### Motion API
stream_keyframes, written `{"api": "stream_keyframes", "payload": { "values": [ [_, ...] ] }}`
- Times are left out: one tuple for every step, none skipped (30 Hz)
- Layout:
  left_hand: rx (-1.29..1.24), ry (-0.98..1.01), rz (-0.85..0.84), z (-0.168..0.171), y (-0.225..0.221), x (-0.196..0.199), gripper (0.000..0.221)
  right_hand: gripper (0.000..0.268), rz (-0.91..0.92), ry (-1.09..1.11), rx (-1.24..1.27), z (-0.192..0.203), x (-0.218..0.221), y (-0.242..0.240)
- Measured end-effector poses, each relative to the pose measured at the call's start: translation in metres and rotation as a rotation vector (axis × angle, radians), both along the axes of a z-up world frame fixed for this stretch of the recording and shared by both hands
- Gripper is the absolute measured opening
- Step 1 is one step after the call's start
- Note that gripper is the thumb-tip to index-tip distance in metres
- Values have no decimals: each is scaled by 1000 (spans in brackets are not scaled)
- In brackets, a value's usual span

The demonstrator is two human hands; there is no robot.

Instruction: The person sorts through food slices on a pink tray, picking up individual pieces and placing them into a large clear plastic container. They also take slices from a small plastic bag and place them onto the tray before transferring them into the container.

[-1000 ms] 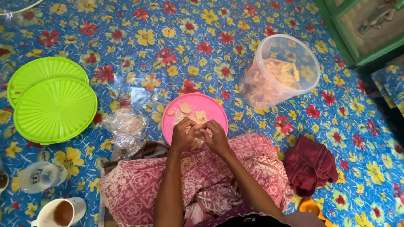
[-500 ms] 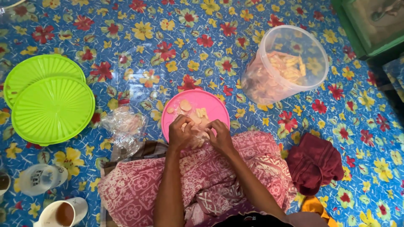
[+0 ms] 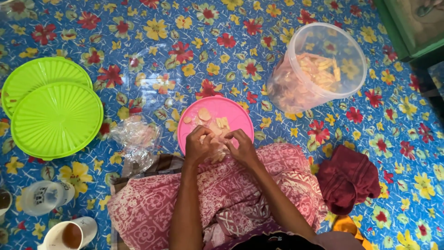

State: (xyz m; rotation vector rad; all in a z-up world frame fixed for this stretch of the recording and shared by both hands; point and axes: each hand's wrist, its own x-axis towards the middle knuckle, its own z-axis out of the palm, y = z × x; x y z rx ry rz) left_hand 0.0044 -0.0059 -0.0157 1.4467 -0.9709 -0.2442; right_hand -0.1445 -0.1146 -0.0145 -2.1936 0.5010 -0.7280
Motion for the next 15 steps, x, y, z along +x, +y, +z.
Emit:
{"api": "stream_keyframes", "payload": {
  "values": [
    [-1, 0, 1, 1, 0, -1, 9, 12, 1, 0, -1, 6, 3, 2],
    [-4, -7, -23, 3, -1, -3, 9, 11, 18, 2, -1, 12, 7, 5],
    [-8, -14, -47, 4, -1, -4, 10, 10, 35, 4, -3, 17, 10, 7],
    [-10, -15, -46, 6, -1, -4, 10, 10, 36, 4, -4, 16, 12, 8],
    [-11, -20, -59, 7, -1, -4, 11, 9, 39, -1, 2, 14, 15, 8],
    [-12, -25, -72, 8, 0, -4, 12, 8, 43, -6, 7, 13, 17, 9],
    [-15, -25, -71, 11, 0, -4, 12, 8, 44, -6, 5, 16, 18, 10],
    [-19, -19, -76, 13, 1, -4, 12, 7, 42, -9, 4, 19, 19, 11],
    [-25, -12, -81, 15, 2, -3, 12, 6, 40, -13, 1, 23, 20, 12],
    [-29, -12, -80, 12, 1, -3, 12, 6, 42, -13, -2, 24, 19, 13],
    [-27, -7, -82, 8, 1, -3, 12, 6, 37, 0, 0, 25, 19, 13],
    [-25, -1, -84, 5, 0, -4, 11, 6, 32, 13, 2, 25, 18, 13],
    [-28, -1, -83, 6, 0, -4, 11, 6, 34, 14, -1, 26, 18, 14],
    [-32, 0, -77, 7, 0, -5, 12, 6, 26, 20, -2, 28, 17, 14],
    [-35, -1, -72, 8, 0, -5, 12, 6, 17, 25, -2, 28, 17, 14]
  ]
}}
